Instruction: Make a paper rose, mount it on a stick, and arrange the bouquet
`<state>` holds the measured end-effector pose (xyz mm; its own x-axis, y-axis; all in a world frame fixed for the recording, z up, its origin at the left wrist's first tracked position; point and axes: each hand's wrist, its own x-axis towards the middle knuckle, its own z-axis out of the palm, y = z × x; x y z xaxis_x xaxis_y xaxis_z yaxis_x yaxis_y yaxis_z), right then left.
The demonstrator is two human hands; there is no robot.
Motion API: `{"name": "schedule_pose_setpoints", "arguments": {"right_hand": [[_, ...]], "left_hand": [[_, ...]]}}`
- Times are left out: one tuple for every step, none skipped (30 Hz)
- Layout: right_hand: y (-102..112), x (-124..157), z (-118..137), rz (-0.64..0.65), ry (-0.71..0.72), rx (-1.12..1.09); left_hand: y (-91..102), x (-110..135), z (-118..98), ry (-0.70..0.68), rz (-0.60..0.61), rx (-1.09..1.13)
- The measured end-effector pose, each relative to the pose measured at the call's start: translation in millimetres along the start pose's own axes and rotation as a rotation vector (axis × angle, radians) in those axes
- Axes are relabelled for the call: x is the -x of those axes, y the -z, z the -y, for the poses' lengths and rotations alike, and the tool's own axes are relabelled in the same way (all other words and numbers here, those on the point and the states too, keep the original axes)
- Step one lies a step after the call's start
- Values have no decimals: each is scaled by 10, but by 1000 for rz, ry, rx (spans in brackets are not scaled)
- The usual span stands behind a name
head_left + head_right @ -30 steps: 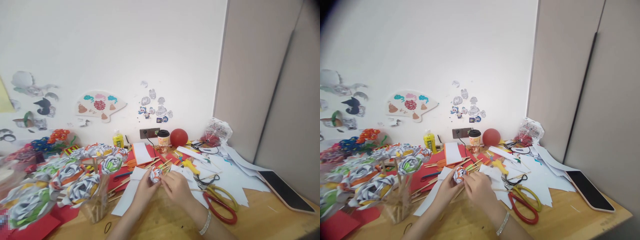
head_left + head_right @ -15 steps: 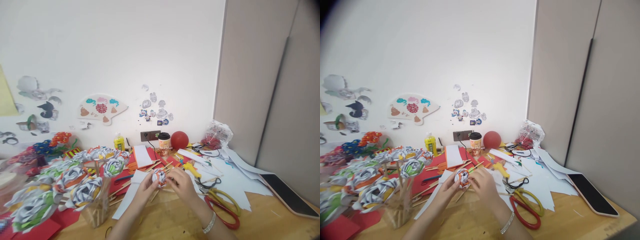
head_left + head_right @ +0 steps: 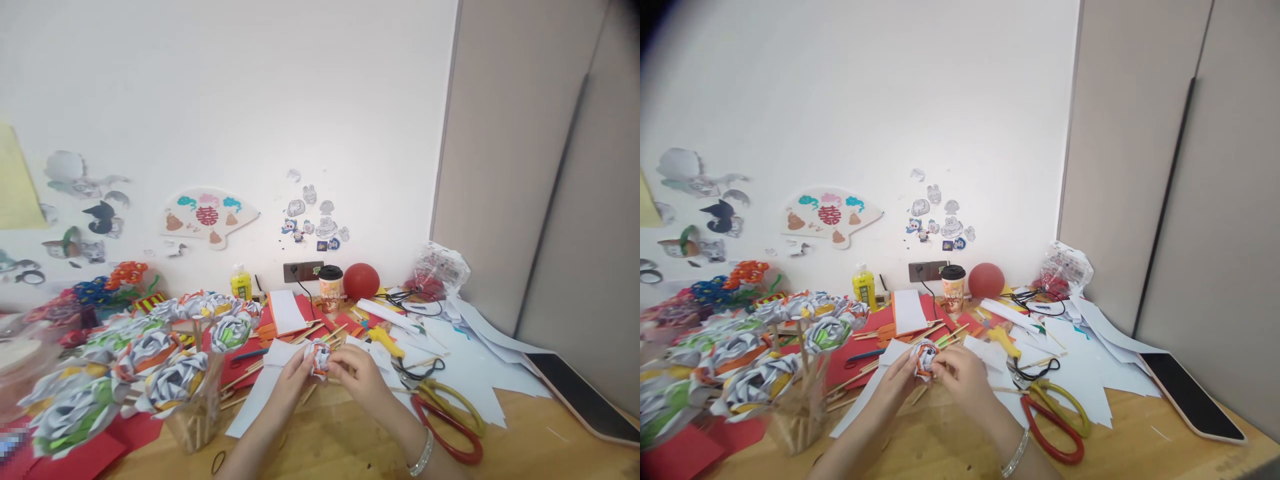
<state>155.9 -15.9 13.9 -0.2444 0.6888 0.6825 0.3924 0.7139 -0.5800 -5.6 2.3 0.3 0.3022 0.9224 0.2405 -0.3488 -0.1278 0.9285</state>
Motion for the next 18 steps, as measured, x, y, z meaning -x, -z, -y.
{"name": "schedule_pose_setpoints", "arguments": {"right_hand": [[-9, -2, -10, 7, -45, -41], [-18, -3, -19, 10, -80, -65], [-27, -4, -26, 9, -105, -73], [-36, -4, -32, 6, -124, -69], [-45, -3, -36, 2, -139, -58], [-53, -2, -38, -3, -154, -47], [-60, 1, -38, -6, -169, -41], [-67, 3, -38, -8, -180, -44], [-72, 7, -36, -10, -184, -52], [-77, 10, -33, -14, -181, -57], [-79, 13, -28, -21, -174, -56], [-81, 16, -23, -27, -166, -50], [-81, 18, -17, -30, -158, -42], [-81, 20, -11, -32, -152, -36], [-81, 21, -4, -28, -149, -34], [-81, 22, 1, -24, -152, -38], [-83, 22, 4, -19, -158, -47], [-87, 22, 5, -15, -165, -57]], "left_hand": [[20, -10, 14, -7, 6, -10], [40, -21, 29, -13, 10, -18], [57, -32, 44, -15, 10, -23], [71, -42, 57, -13, 3, -27], [79, -50, 66, -8, -6, -32], [81, -56, 72, -3, -14, -38], [76, -57, 73, 0, -21, -44], [65, -55, 71, 2, -24, -51], [49, -49, 68, 3, -30, -57], [30, -41, 64, 4, -40, -59], [11, -30, 60, 7, -50, -61], [-8, -19, 58, 11, -65, -63], [-24, -7, 57, 18, -76, -63], [-38, 3, 57, 28, -85, -64], [-49, 11, 58, 35, -92, -63], [-57, 18, 57, 40, -95, -65], [-62, 23, 56, 40, -97, -68], [-65, 27, 55, 36, -102, -78]]}}
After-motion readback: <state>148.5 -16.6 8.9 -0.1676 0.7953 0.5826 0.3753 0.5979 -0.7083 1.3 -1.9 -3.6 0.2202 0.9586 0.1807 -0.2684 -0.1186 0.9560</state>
